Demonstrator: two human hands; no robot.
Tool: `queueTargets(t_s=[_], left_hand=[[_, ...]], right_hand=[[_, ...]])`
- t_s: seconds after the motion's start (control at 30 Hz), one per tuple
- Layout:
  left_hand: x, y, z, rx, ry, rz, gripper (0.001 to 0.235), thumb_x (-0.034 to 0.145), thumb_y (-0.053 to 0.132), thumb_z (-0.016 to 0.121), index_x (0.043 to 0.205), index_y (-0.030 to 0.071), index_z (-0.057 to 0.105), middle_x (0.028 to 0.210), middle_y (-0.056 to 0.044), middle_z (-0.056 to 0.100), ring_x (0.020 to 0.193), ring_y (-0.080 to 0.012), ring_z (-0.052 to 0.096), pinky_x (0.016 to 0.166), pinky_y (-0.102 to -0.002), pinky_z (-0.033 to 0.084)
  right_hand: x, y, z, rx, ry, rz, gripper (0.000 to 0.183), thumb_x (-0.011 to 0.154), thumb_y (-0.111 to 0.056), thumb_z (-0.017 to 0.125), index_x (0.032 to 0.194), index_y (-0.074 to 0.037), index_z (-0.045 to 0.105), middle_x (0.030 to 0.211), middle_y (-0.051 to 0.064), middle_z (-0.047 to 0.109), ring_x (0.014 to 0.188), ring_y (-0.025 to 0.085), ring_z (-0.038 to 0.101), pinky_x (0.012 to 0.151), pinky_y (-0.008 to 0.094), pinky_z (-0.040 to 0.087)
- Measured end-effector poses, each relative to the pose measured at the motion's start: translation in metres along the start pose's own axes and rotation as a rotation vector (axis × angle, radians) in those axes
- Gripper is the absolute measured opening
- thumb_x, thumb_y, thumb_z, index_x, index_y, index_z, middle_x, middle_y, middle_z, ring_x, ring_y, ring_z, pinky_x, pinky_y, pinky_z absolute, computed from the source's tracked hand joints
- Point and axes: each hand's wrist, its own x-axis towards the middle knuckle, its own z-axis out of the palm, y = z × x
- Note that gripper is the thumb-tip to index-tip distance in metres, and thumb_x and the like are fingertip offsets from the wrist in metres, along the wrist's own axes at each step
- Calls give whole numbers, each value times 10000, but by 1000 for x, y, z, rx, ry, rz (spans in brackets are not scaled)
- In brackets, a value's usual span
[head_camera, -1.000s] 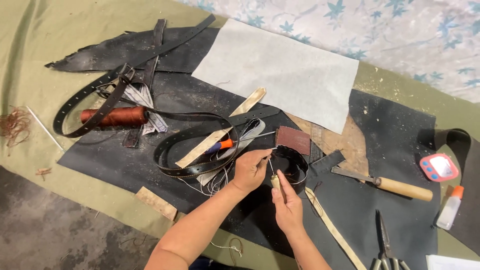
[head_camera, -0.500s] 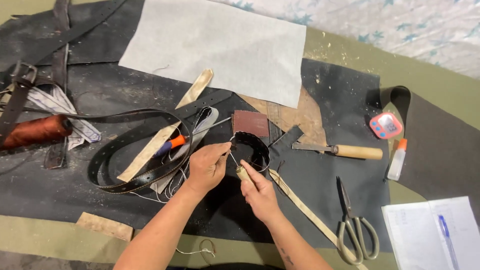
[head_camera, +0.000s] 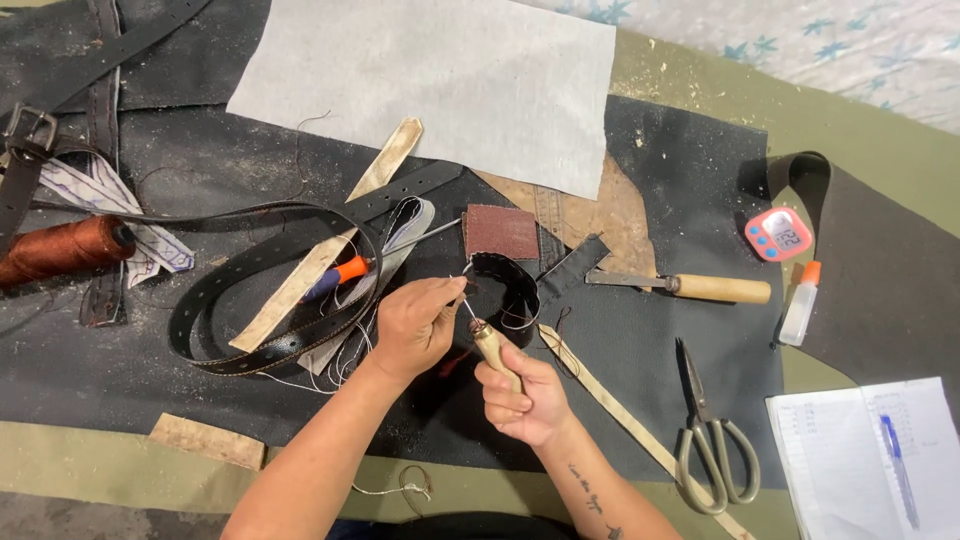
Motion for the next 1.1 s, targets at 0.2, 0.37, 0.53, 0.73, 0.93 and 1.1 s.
queueTargets(t_s=[0.2,0.37,0.53,0.73,0.93,1.1], left_hand=[[-5,-6,3,-2,-25,15,153,884,26,774,1031,71,769,900,-65,790,769,-260,753,663,-360,635],[-7,-5,7,-3,-53,39,191,888,5,764,1071,61,771,920,-71,786,798,-265,748,698,-364,630],[-10,-2,9,1,-84,56,178,881,8,777,1051,61,768,914,-66,782,797,-265,746,705,-370,625],[-14,13,15,-34,-150,-44,116,891,38,757,995,84,780,893,-45,785,805,-256,755,732,-359,616],[-10,16,12,-127,-147,-263,103,918,92,758,1018,78,774,883,-64,793,817,-284,758,725,-387,609],[-9,21,16,-119,-164,-263,78,887,125,801,964,121,790,929,-34,811,868,-265,773,760,-376,604]], right_hand=[[4,10,4,-368,219,-229,507,1025,-144,529,1529,-160,483,624,77,523,352,37,359,335,154,336],[4,21,-24,-1312,344,-738,496,980,-158,626,1454,-17,583,1111,193,772,956,192,722,836,379,605],[2,10,-9,-588,227,-346,528,1021,-142,550,1544,-132,475,648,111,561,422,74,379,385,176,357],[0,-2,3,-239,142,-172,529,1036,-194,505,1561,-162,445,660,56,512,384,44,368,348,171,336],[6,3,2,-620,211,-419,518,997,-189,591,1486,-49,492,894,200,659,527,126,568,439,241,472],[6,6,-12,-720,193,-461,451,937,-114,617,1353,-56,453,947,217,656,567,192,639,468,281,509]])
